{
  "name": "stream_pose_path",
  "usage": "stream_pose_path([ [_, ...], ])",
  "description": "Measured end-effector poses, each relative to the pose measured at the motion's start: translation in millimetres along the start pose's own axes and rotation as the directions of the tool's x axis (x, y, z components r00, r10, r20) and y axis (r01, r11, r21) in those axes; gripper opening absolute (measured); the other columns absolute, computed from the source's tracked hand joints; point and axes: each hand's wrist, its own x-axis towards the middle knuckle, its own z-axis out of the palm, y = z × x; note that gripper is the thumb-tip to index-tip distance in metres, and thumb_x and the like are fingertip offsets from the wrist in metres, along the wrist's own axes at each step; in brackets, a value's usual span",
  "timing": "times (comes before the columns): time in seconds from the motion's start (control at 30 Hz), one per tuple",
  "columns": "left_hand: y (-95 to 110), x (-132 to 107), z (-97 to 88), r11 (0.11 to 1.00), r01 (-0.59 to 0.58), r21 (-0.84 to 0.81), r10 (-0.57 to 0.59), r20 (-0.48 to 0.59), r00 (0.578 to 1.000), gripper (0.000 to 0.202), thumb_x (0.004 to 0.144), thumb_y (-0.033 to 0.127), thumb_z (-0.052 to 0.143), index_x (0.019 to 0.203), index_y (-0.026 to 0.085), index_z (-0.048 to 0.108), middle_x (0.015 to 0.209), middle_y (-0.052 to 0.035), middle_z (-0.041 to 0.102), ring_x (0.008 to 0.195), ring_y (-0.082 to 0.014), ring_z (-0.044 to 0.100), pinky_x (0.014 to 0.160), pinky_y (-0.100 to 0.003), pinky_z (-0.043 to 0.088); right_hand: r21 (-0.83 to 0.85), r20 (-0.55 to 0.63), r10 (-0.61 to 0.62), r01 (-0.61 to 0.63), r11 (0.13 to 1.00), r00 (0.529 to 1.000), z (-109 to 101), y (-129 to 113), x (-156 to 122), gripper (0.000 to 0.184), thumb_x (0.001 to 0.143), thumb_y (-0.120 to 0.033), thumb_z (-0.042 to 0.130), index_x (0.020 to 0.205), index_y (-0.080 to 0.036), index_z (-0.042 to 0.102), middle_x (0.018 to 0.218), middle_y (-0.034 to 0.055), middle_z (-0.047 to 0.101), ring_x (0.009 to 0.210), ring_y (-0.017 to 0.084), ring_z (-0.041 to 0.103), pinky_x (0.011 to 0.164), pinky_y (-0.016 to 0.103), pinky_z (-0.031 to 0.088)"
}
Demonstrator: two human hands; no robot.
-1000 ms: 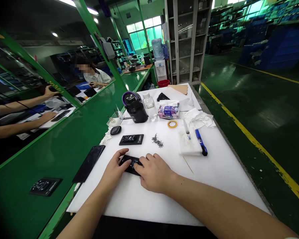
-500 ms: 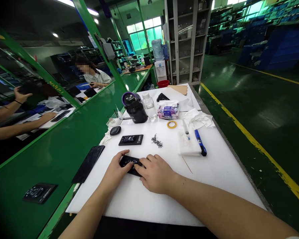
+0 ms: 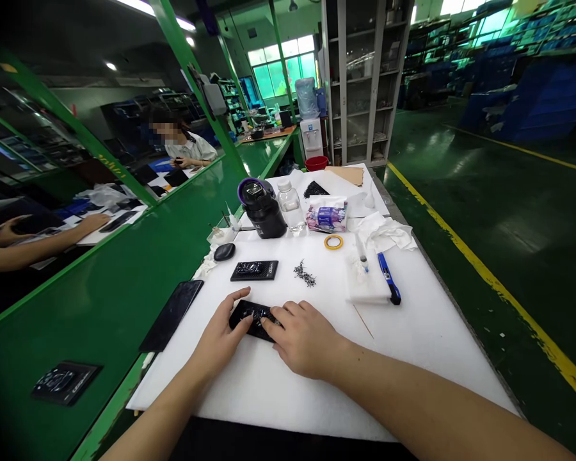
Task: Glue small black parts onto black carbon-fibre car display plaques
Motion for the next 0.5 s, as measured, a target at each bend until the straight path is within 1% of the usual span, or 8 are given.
stream_pose_path([
  [0.1,-6,3,-18.6,0.996,-0.086,0.011,0.083,0.141,0.986,0.056,0.085,0.027,0.052,0.140,0.025,0.045,0.144,-0.0090,0.050,0.135,-0.0275,0.044,0.115,-0.049,0.034,-0.019,0.009,-0.021,0.021,1.000,1.000,-2,0,-1,0.047,0.094,-0.025,0.049,0.141,-0.015,0.047,0.136,0.0148,0.053,0.117,0.029,0.048,0.096,0.045,0.044],
  [0.17,-7,7,-29.1,0.984,-0.175,0.039,0.160,0.249,0.955,0.063,0.078,0.022,0.059,0.140,0.026,0.047,0.143,-0.0097,0.051,0.134,-0.0296,0.046,0.114,-0.049,0.037,-0.022,0.012,-0.029,0.030,0.999,1.000,-5,1,-1,0.047,0.093,-0.026,0.052,0.138,-0.015,0.049,0.136,0.0151,0.054,0.117,0.030,0.050,0.096,0.046,0.045],
  [0.23,-6,8,-35.4,0.968,-0.243,0.065,0.213,0.303,0.929,0.069,0.074,0.020,0.063,0.140,0.026,0.047,0.140,-0.0106,0.054,0.131,-0.0301,0.049,0.113,-0.048,0.038,-0.027,0.009,-0.033,0.033,0.999,0.999,-8,4,-1,0.046,0.090,-0.025,0.056,0.135,-0.016,0.051,0.136,0.0146,0.054,0.118,0.030,0.051,0.096,0.046,0.047],
  [0.27,-5,7,-37.6,0.963,-0.257,0.079,0.223,0.302,0.927,0.070,0.073,0.020,0.064,0.141,0.025,0.046,0.138,-0.0108,0.055,0.129,-0.0297,0.051,0.112,-0.047,0.040,-0.038,0.002,-0.033,0.033,0.999,0.999,-9,6,-1,0.044,0.090,-0.024,0.056,0.133,-0.016,0.053,0.136,0.0145,0.054,0.118,0.030,0.051,0.096,0.046,0.047],
  [0.33,-8,-4,-43.1,0.955,-0.272,0.121,0.234,0.261,0.937,0.070,0.072,0.023,0.066,0.140,0.025,0.047,0.131,-0.0108,0.060,0.122,-0.0289,0.055,0.109,-0.046,0.043,-0.077,-0.029,-0.036,0.034,0.996,0.999,-9,11,-3,0.039,0.090,-0.020,0.054,0.128,-0.016,0.056,0.138,0.0143,0.054,0.121,0.031,0.051,0.096,0.047,0.048],
  [0.4,-18,-27,-55.0,0.936,-0.294,0.193,0.260,0.184,0.948,0.068,0.070,0.024,0.068,0.136,0.024,0.051,0.124,-0.0104,0.063,0.117,-0.0289,0.058,0.106,-0.045,0.045,-0.117,-0.077,-0.051,0.042,0.992,0.996,-6,18,-7,0.033,0.091,-0.016,0.049,0.123,-0.017,0.060,0.137,0.0138,0.055,0.122,0.031,0.052,0.096,0.048,0.048],
  [0.47,-39,-63,-77.4,0.917,-0.262,0.302,0.256,0.057,0.965,0.065,0.069,0.027,0.068,0.132,0.023,0.053,0.123,-0.0103,0.064,0.118,-0.0293,0.057,0.108,-0.044,0.043,-0.132,-0.155,-0.077,0.057,0.990,0.985,-4,29,-14,0.024,0.092,-0.019,0.050,0.112,-0.020,0.064,0.133,0.0122,0.058,0.122,0.030,0.052,0.098,0.049,0.047],
  [0.5,-53,-86,-92.6,0.914,-0.190,0.358,0.216,-0.034,0.976,0.064,0.071,0.029,0.068,0.132,0.023,0.052,0.123,-0.0103,0.064,0.119,-0.0293,0.057,0.108,-0.044,0.042,-0.128,-0.193,-0.103,0.079,0.989,0.976,-3,36,-17,0.019,0.092,-0.022,0.053,0.105,-0.022,0.065,0.132,0.0107,0.060,0.123,0.030,0.052,0.099,0.048,0.047],
])
